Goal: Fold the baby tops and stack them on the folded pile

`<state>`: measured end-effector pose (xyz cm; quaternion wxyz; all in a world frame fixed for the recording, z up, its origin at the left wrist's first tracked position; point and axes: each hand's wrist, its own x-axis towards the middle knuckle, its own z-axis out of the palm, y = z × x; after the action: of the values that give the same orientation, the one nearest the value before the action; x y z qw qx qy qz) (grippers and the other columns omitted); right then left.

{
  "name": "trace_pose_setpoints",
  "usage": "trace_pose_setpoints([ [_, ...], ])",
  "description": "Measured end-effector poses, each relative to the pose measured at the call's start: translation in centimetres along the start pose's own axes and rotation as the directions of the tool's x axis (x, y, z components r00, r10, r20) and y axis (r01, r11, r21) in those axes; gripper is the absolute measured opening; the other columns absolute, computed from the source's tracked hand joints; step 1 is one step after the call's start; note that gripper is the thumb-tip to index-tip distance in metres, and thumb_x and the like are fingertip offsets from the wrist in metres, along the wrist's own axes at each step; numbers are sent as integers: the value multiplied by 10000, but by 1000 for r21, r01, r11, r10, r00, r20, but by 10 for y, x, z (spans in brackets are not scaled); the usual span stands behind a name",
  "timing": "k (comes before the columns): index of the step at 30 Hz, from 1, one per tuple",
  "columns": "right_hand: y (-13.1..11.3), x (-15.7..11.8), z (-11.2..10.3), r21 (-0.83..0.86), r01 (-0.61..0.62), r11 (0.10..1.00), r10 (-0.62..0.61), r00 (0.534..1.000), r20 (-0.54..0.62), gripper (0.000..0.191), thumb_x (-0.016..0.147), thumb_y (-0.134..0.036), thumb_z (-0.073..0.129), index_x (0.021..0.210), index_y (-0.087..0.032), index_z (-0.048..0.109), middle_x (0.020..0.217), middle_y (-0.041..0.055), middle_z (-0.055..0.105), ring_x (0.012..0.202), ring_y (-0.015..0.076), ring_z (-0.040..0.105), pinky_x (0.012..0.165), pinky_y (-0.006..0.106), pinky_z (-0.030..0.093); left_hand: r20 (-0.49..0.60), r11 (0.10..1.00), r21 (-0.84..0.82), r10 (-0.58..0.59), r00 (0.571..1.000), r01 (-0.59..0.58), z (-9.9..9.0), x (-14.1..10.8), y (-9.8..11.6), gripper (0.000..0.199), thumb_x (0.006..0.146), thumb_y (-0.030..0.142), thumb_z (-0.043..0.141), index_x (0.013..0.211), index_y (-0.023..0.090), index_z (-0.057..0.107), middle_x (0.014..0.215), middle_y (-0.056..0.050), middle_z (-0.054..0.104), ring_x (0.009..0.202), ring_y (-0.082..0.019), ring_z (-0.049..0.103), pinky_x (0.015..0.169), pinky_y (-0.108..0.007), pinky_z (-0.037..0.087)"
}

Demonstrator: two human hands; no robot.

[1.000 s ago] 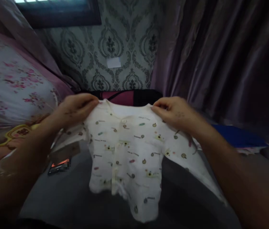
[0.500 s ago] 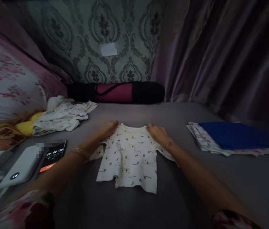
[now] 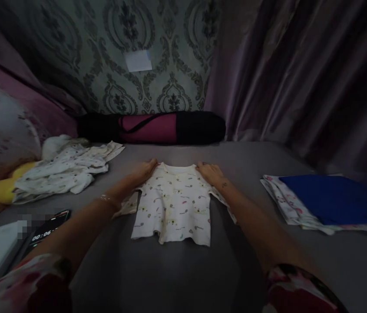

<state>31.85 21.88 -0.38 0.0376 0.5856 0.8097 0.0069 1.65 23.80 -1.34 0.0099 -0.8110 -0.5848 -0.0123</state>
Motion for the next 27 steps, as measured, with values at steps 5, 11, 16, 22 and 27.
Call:
trace_pose_setpoints([
  [5, 6, 16, 11, 144, 17, 989, -9, 998, -55, 301, 986, -331, 373, 1105, -159, 590, 1131, 135, 650, 1037, 215, 612, 849, 275, 419, 42, 990, -138, 16, 999, -10, 4, 12, -1, 379, 970, 383, 297, 1088, 159, 579, 999, -143, 685, 874, -221, 643, 748, -297, 436],
  [11, 0, 26, 18, 304, 1, 953, 27, 996, -89, 302, 969, -345, 406, 1074, -154, 615, 1132, 108, 654, 1025, 181, 599, 834, 232, 405, 30, 975, -218, -47, 998, 53, 8, 21, 8, 394, 952, 444, 332, 1021, 169, 606, 974, -124, 691, 887, -222, 636, 727, -288, 440],
  [16, -10, 23, 16, 193, -55, 980, 72, 994, -83, 347, 999, -361, 296, 1133, -158, 543, 1134, 158, 639, 987, 241, 627, 793, 292, 425, 19, 991, -127, -46, 999, 48, 7, 19, 15, 392, 979, 400, 277, 1108, 162, 561, 1044, -153, 674, 932, -252, 639, 775, -331, 438],
  [22, -14, 26, 14, 85, -73, 994, 79, 995, -60, 399, 1008, -386, 213, 1173, -154, 491, 1129, 184, 631, 987, 267, 634, 825, 341, 426, -41, 997, -46, -65, 997, 63, 7, 22, 13, 457, 986, 442, 213, 1156, 141, 512, 1107, -188, 646, 984, -286, 621, 817, -371, 426],
  [27, -4, 33, 17, 203, -78, 976, 96, 992, -80, 401, 992, -423, 304, 1129, -153, 566, 1130, 168, 649, 1010, 256, 621, 838, 318, 427, 25, 995, 1, -98, 995, 98, 15, 27, 10, 471, 987, 423, 188, 1197, 126, 488, 1095, -183, 644, 999, -300, 614, 820, -382, 434],
])
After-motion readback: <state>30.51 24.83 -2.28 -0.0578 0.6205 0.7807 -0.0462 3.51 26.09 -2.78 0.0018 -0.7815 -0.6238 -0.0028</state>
